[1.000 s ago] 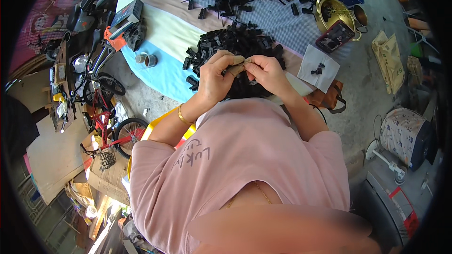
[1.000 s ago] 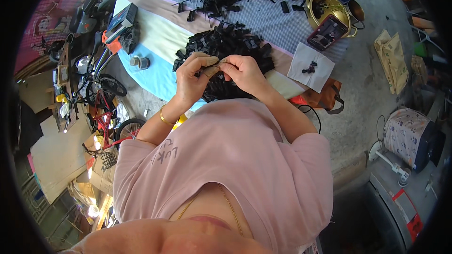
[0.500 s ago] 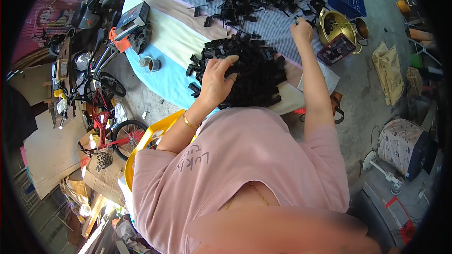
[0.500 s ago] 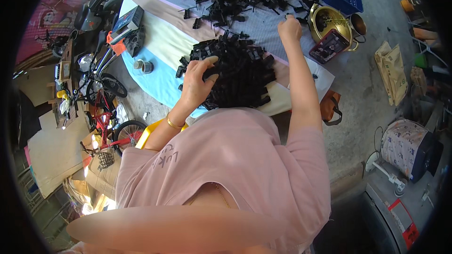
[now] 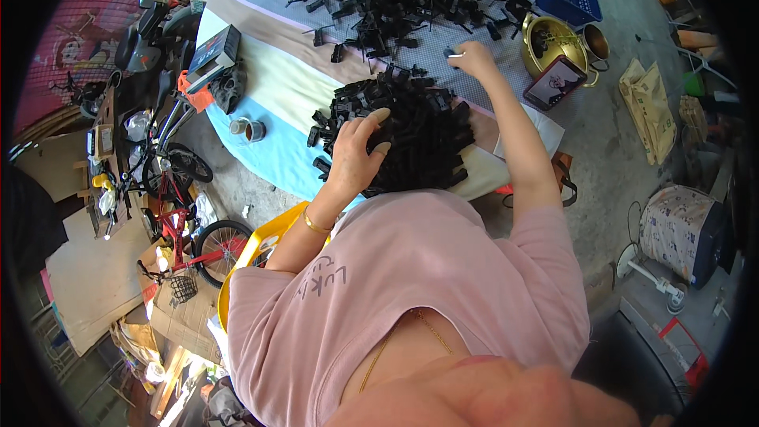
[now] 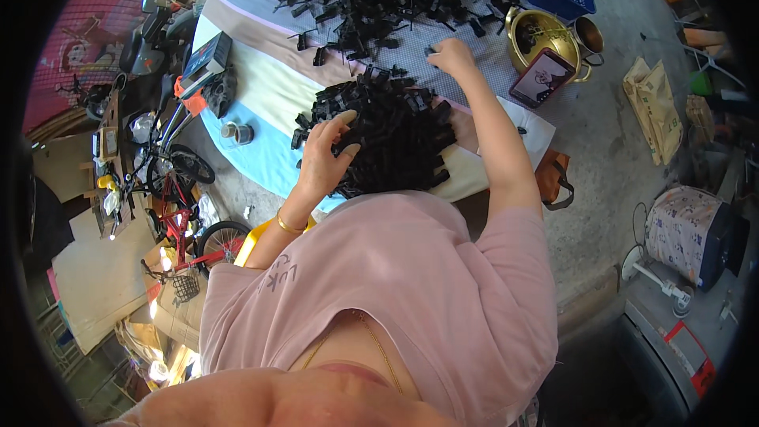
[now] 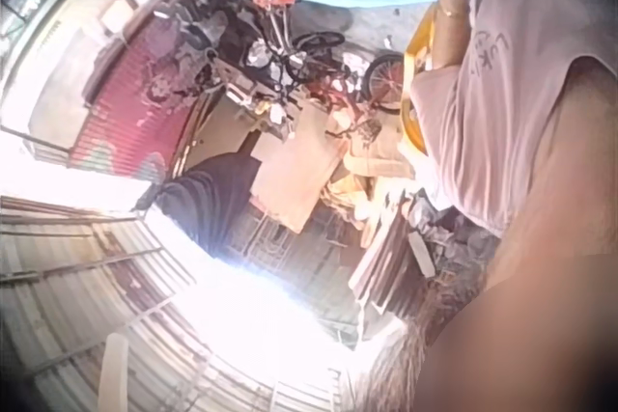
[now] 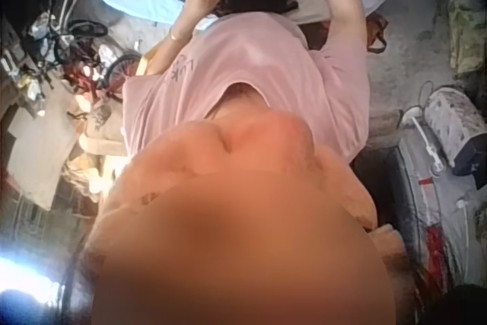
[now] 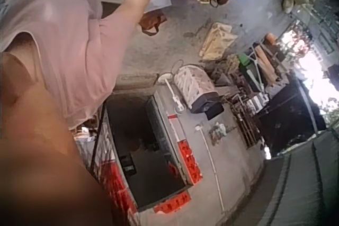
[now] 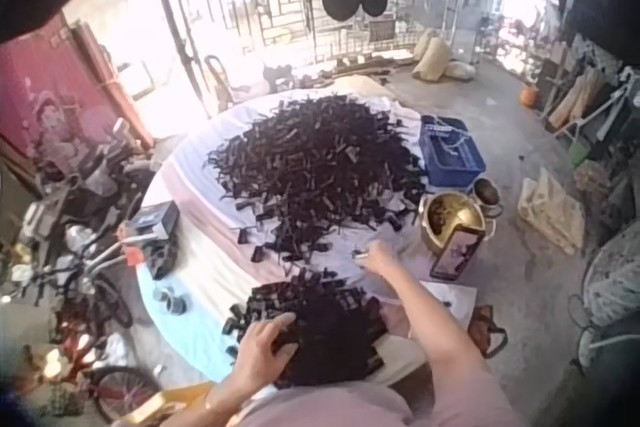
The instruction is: Assembling or separating small black artificial foliage components by hand at a workspace.
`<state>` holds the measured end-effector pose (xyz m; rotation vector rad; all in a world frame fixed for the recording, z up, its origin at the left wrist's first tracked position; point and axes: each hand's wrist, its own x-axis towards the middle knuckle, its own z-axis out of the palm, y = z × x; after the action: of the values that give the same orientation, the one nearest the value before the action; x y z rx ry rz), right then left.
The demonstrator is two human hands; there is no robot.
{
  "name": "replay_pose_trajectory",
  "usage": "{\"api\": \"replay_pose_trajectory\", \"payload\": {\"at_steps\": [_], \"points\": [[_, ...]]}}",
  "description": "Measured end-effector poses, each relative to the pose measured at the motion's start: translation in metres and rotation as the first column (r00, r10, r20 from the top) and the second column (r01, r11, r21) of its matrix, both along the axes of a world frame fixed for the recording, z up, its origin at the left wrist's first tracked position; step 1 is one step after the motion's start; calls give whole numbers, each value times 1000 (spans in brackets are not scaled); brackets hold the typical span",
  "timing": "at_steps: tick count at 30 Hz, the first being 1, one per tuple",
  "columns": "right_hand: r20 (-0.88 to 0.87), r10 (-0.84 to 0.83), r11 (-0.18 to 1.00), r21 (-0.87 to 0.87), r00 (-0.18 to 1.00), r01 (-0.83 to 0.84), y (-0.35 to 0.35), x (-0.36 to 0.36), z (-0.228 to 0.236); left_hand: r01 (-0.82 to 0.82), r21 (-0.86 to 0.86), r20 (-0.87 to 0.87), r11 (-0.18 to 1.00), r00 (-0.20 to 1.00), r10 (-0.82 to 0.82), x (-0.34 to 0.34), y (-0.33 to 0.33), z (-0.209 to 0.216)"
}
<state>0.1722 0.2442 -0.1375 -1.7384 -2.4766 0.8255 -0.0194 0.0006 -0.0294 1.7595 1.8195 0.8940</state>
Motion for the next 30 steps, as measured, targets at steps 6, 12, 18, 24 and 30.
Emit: {"api": "replay_pose_trajectory", "payload": {"at_steps": [6, 12, 18, 24, 30], "points": [[-292, -369, 831, 321, 882, 454, 30, 19, -10, 4, -24, 3, 1000, 1000, -4, -1, -1, 1], [-86, -497, 826, 256, 863, 502, 47, 22, -37, 36, -46, 22, 998, 999, -35, 1, -3, 3], [17, -525, 827, 246, 851, 506, 50, 28, -40, 16, -40, 16, 999, 1000, -15, -1, -6, 0], [-233, -275, 887, 314, 933, 340, 28, 22, -14, 45, -27, 5, 999, 999, -44, 1, 1, 9], [-758, 344, 937, 313, 554, -155, -90, -18, 94, 108, -244, 798, 964, 588, 136, -21, 15, 15]]}}
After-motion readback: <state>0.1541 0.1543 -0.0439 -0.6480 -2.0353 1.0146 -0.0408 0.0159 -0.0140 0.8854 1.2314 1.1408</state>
